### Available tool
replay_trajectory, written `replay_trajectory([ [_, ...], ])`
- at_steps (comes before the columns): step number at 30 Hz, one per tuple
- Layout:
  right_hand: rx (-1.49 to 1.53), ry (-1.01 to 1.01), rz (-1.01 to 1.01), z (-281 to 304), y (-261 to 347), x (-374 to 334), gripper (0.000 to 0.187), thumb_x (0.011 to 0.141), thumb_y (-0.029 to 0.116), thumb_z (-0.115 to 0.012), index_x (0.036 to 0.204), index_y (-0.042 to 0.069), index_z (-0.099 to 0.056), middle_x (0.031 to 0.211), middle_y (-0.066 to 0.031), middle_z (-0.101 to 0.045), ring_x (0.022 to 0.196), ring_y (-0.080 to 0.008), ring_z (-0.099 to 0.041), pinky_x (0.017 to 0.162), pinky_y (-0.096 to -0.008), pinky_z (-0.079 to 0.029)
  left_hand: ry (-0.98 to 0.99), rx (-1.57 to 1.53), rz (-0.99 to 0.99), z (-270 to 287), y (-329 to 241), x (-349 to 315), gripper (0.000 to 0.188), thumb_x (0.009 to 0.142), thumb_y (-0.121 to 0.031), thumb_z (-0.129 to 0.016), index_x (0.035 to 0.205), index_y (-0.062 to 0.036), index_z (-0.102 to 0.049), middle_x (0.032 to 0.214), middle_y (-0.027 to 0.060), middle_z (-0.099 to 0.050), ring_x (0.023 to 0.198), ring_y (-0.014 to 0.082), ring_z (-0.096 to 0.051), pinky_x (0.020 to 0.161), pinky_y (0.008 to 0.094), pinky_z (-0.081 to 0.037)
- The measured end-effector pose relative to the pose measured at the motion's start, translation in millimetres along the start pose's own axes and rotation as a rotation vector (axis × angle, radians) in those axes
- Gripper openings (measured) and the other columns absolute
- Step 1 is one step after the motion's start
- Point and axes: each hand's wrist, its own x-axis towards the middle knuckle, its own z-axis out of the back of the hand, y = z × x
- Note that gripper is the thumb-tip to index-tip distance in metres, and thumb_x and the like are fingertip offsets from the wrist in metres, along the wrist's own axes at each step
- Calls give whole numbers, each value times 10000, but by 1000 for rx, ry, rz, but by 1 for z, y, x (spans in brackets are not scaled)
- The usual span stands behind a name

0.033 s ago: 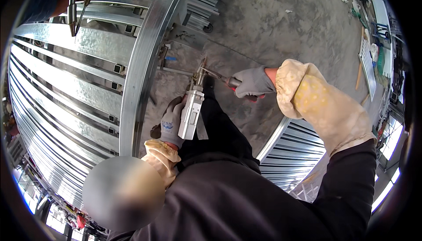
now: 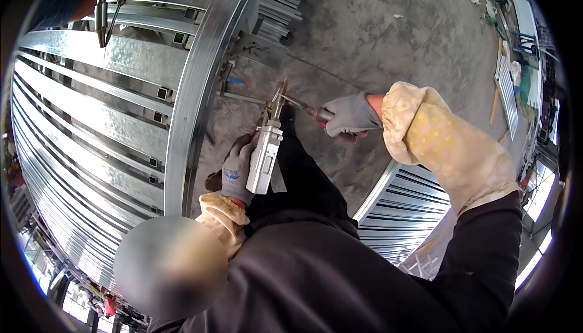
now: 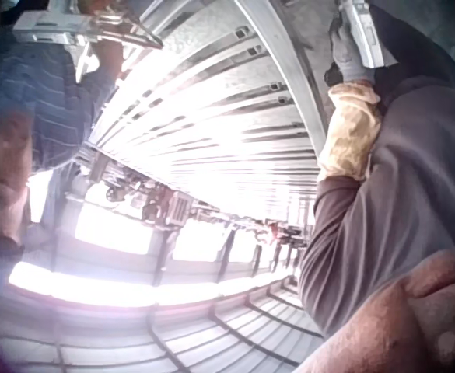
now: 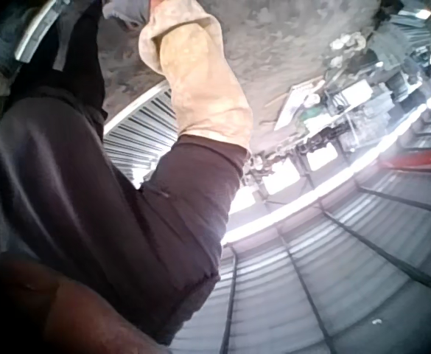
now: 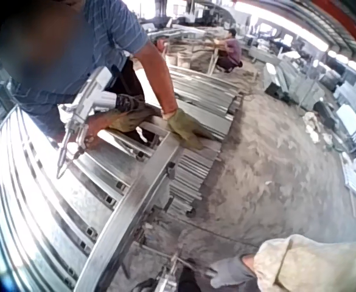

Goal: The person holds a welding torch in the left hand and uses pliers in the right hand to repeatedly adjust the torch tip and nozzle. The person makes small rotational and positional adjustments to the tip while standing in a workshop with metal frames nearby.

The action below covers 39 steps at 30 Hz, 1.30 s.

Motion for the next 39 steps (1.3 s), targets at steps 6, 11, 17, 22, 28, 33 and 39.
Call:
replay_trajectory([
  [6,16,-26,-66,-13,0,-10,213,775,203,-660,923,61,-601,623,-68,-588,470,-189,-559,444,-342,-441,24,184,-51,-12,8,-24,277,913,-160,-626,1185,-112,-649,1343,129,-626,1015,382,-691,858,470,-580],
  [11,230,-121,-117,-33,5,-16,233,774,196,-697,919,55,-580,668,-59,-558,464,-184,-522,448,-346,-441,16,233,-32,-13,-2,-28,302,912,-167,-617,1204,-104,-652,1356,112,-624,1023,361,-691,851,449,-582],
  [17,374,-179,-145,-50,-5,-9,307,808,234,-716,965,45,-533,694,-70,-539,465,-171,-494,455,-348,-454,-29,263,-86,-14,-5,-31,325,915,-196,-624,1226,-106,-655,1359,104,-624,1043,347,-690,875,448,-572],
  [22,297,-80,-284,-43,4,-14,331,837,263,-708,1073,90,-552,947,-46,-608,801,-150,-623,703,-361,-566,22,279,-62,-14,-5,-39,259,911,-217,-638,1152,-124,-658,1392,79,-604,1103,336,-676,924,468,-550],
  [28,330,-65,-198,-49,-7,1,277,833,222,-669,997,53,-523,712,-82,-549,472,-185,-517,436,-372,-455,20,238,-66,-13,-4,-40,200,902,-235,-657,1073,-133,-647,1391,77,-600,1132,342,-665,925,471,-550],
  [33,270,-193,-112,-65,2,-13,261,811,205,-664,966,45,-527,734,-91,-586,492,-187,-540,429,-365,-440,-1,187,-63,-10,-2,-41,214,886,-229,-670,1074,-128,-644,1401,88,-594,1148,358,-656,921,479,-549],
  [39,210,-249,-41,-88,-21,-3,257,864,202,-618,1069,65,-547,756,-43,-553,577,-140,-543,506,-332,-436,16,147,-80,-2,1,-53,222,871,-211,-671,1073,-123,-639,1422,99,-581,1185,366,-635,923,494,-539],
])
